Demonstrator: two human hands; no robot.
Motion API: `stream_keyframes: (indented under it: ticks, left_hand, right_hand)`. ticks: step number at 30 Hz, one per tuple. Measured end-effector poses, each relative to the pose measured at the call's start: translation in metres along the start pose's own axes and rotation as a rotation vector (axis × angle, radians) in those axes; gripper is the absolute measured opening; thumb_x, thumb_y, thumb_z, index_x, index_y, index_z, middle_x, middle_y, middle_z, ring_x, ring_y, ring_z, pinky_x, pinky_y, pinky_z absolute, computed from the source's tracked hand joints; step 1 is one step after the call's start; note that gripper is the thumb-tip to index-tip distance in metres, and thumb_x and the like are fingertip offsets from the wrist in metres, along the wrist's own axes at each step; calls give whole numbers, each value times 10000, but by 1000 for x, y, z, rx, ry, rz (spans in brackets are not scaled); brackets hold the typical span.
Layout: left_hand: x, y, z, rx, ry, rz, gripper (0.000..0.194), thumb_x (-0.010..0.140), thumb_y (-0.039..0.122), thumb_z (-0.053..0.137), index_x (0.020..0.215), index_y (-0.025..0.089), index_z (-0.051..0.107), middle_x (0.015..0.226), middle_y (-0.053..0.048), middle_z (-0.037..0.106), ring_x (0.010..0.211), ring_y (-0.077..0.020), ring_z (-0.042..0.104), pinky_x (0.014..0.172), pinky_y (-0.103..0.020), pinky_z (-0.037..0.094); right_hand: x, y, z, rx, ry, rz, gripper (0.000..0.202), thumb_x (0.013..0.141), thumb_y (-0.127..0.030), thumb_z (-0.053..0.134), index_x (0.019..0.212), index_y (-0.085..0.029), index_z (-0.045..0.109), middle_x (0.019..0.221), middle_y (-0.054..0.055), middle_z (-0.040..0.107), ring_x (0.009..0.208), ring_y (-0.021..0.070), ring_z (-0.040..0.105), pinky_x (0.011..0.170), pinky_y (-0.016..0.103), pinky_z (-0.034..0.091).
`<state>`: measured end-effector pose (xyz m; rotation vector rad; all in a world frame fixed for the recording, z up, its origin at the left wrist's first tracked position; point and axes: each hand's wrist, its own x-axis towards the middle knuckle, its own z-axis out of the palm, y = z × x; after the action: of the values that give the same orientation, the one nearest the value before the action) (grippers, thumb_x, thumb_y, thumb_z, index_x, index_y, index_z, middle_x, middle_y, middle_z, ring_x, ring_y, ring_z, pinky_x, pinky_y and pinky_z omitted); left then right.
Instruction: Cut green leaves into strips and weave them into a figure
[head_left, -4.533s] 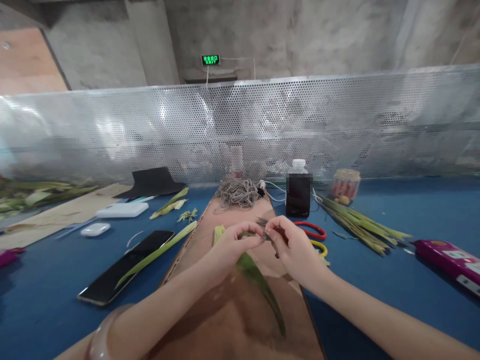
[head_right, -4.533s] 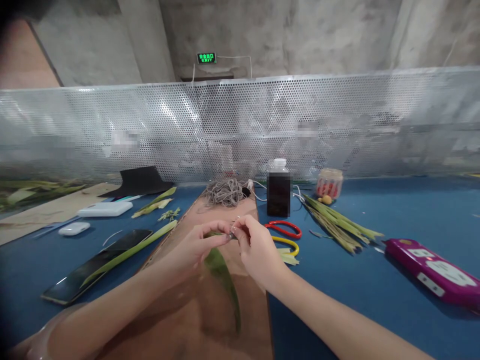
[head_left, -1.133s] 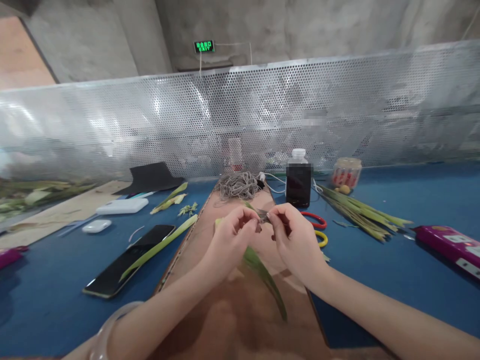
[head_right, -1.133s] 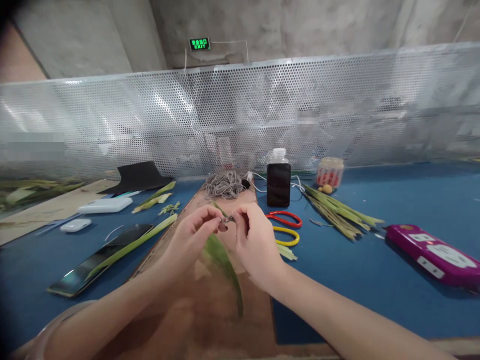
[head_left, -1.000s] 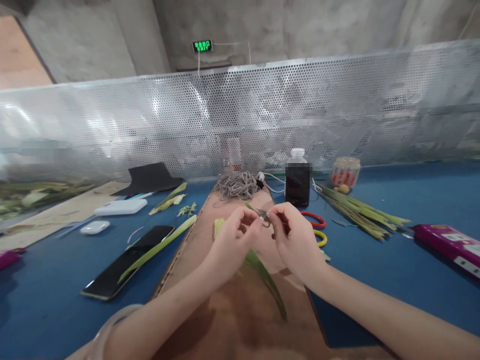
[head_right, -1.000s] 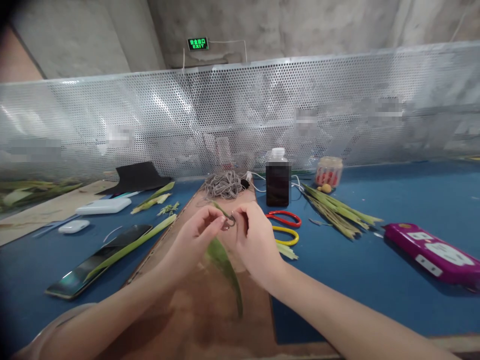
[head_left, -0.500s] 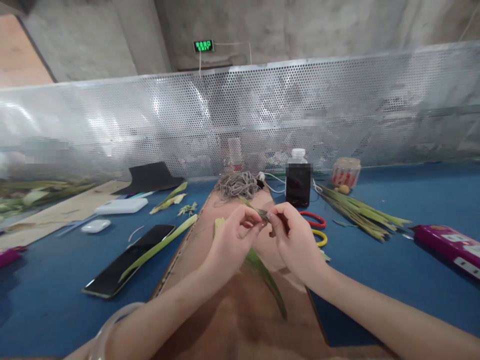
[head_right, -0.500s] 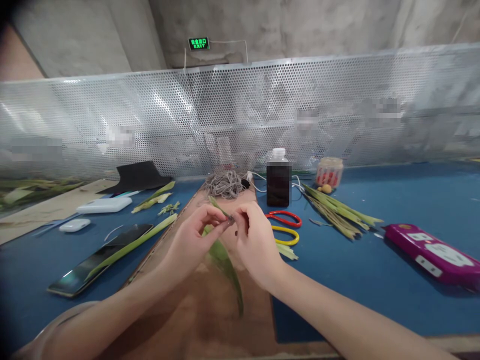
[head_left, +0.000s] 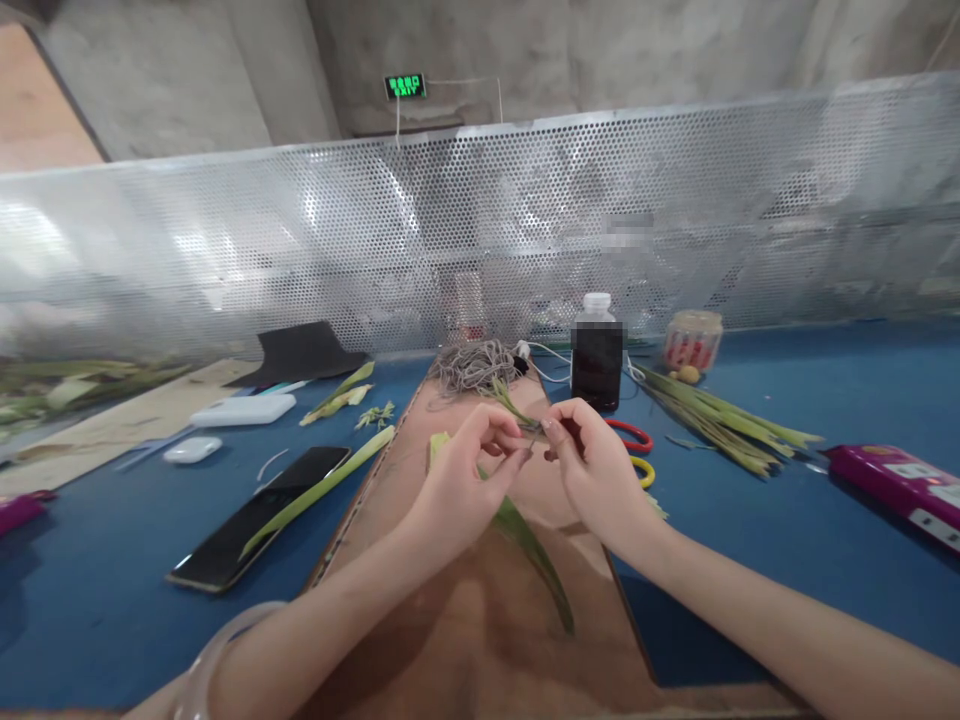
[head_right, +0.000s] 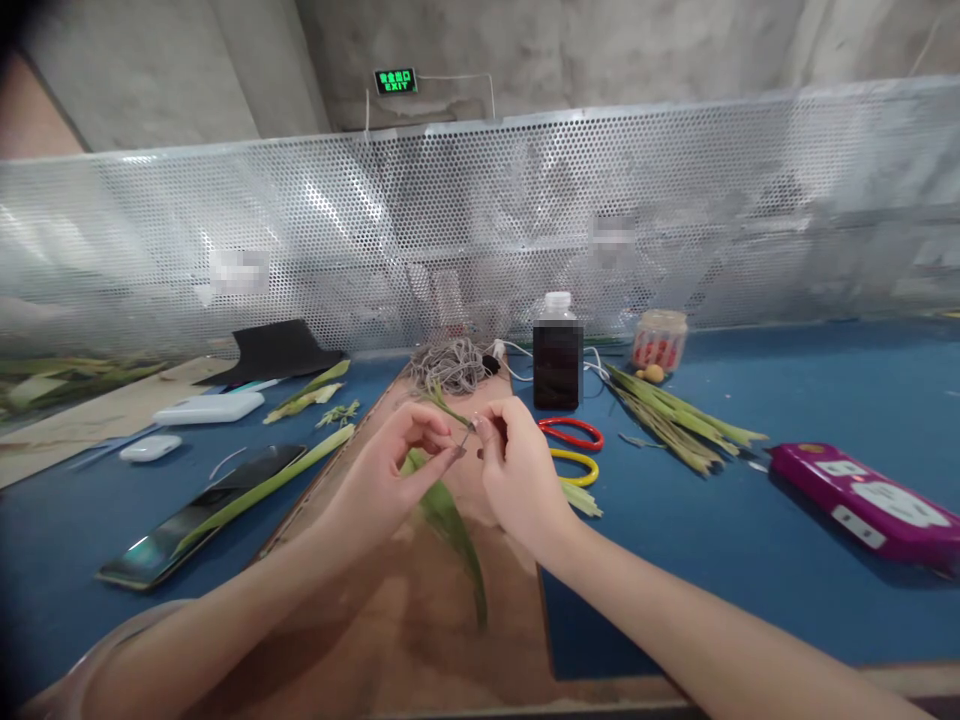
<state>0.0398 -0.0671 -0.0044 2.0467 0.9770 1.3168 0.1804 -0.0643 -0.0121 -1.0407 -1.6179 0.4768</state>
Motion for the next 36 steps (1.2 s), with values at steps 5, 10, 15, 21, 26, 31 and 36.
stream_keyframes:
  ticks: [5, 10, 15, 21, 26, 31, 36]
  left_hand:
    - [0, 3, -2, -77, -35, 3, 117, 768, 111, 511, 817, 189, 439, 822, 13, 493, 735, -96, 517, 654, -226, 399]
    - [1, 5, -3, -147, -102, -58, 139, 750, 104, 526, 794, 188, 423, 751, 25, 469, 708, -101, 506, 633, -228, 390]
    - [0, 7, -7, -236, -149, -87, 128, 752, 110, 526, 781, 183, 425, 747, 24, 469, 723, -98, 488, 663, -226, 392]
    - [-1, 9, -8, -318, -173, -128, 126, 739, 111, 533, 766, 179, 430, 752, 24, 460, 693, -90, 482, 644, -218, 408]
    - [-1, 10, -8, -350, -197, -122, 123, 729, 107, 546, 753, 177, 448, 756, 18, 465, 703, -93, 488, 654, -226, 420]
    - [-2, 9, -9, -398, -178, -131, 120, 734, 104, 550, 751, 176, 456, 741, 22, 483, 703, -89, 497, 661, -224, 422]
    - [-1, 0, -4, -320, -171, -123, 231, 762, 136, 524, 975, 193, 454, 672, 44, 472, 653, -98, 498, 655, -249, 420]
  right_hand:
    - [1, 1, -2, 18, 8, 41, 103, 852, -272, 397, 789, -199, 435, 676, -4, 470, 592, 140, 460, 555, 268, 392]
    - [1, -1, -2, 11, 17, 74, 105, 835, -246, 406, 747, -195, 430, 664, -7, 463, 599, 141, 461, 570, 275, 388]
    - [1, -2, -1, 54, 34, 104, 99, 826, -248, 402, 747, -195, 431, 619, -23, 427, 553, 132, 432, 537, 265, 377]
    - [1, -6, -1, 31, 38, 191, 93, 818, -233, 402, 740, -195, 436, 534, -44, 381, 460, 120, 341, 461, 253, 307]
    - [-1, -7, -1, 19, 58, 170, 96, 814, -225, 409, 726, -197, 435, 549, -30, 405, 489, 132, 367, 467, 255, 301]
    - [0, -7, -2, -8, 68, 157, 95, 824, -218, 403, 739, -197, 438, 551, -33, 399, 474, 127, 356, 458, 252, 297]
    - [-1, -6, -4, -60, 59, 69, 75, 833, -216, 399, 768, -197, 431, 570, -28, 414, 477, 124, 379, 466, 253, 312]
